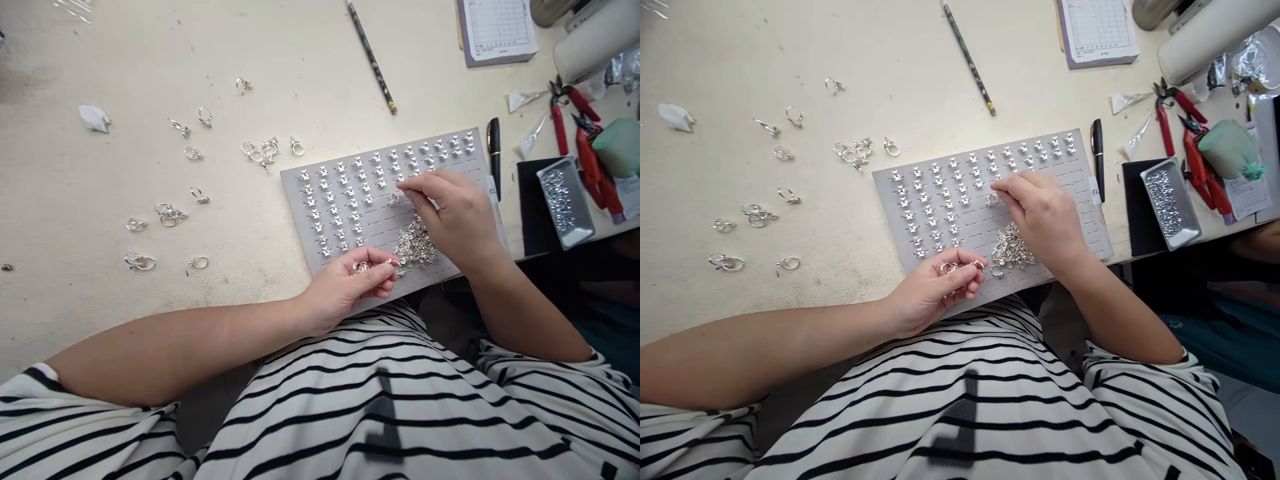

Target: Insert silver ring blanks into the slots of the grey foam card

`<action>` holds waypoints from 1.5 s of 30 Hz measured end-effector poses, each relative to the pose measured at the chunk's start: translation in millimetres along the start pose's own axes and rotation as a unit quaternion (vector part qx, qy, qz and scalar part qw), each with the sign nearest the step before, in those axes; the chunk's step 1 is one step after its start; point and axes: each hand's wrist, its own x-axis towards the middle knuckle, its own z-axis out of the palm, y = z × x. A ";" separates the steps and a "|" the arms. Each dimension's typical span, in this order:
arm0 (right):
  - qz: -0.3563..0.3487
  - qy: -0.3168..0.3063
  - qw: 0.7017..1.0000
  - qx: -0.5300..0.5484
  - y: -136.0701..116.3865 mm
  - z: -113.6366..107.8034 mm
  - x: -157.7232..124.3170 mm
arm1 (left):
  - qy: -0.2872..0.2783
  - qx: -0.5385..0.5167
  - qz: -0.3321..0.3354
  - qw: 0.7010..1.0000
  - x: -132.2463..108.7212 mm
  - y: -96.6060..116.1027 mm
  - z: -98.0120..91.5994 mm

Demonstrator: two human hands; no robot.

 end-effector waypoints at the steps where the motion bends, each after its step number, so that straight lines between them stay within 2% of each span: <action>1: -0.002 0.005 1.000 -0.006 -0.7 0.6 -2.0 | -0.001 0.000 -0.001 1.000 -0.2 0.0 0.0; 8: -0.030 0.024 0.999 -0.011 2.2 14.5 -2.8 | 0.001 0.007 -0.002 1.000 -0.7 0.5 1.0; 14: -0.050 -0.027 0.998 0.033 -2.9 10.1 10.0 | -0.002 0.009 -0.003 1.000 -0.9 1.6 1.2; 22: -0.075 -0.124 0.989 0.019 4.4 1.8 31.7 | -0.016 0.001 -0.010 1.000 -1.2 0.7 -1.1; 26: -0.074 -0.102 0.992 0.026 3.7 3.0 33.1 | 0.002 0.011 -0.014 1.000 -2.7 1.7 0.2; 32: -0.028 -0.033 0.999 0.015 1.3 11.4 28.7 | 0.023 0.006 -0.018 1.000 -3.7 1.4 3.0; 35: -0.016 -0.029 0.999 0.013 0.3 12.9 26.7 | 0.028 0.006 -0.019 0.999 -3.3 1.3 3.4; 38: 0.007 -0.038 0.999 0.021 -0.6 5.7 22.3 | 0.023 0.011 -0.016 1.000 -3.1 1.4 2.1; 43: 0.060 0.023 0.998 0.028 11.1 -19.9 2.8 | 0.019 0.001 -0.023 1.000 -3.4 1.2 -0.7; 45: 0.065 0.018 0.998 0.018 19.0 -25.9 -6.5 | 0.014 0.000 -0.025 1.000 -3.5 1.6 -0.9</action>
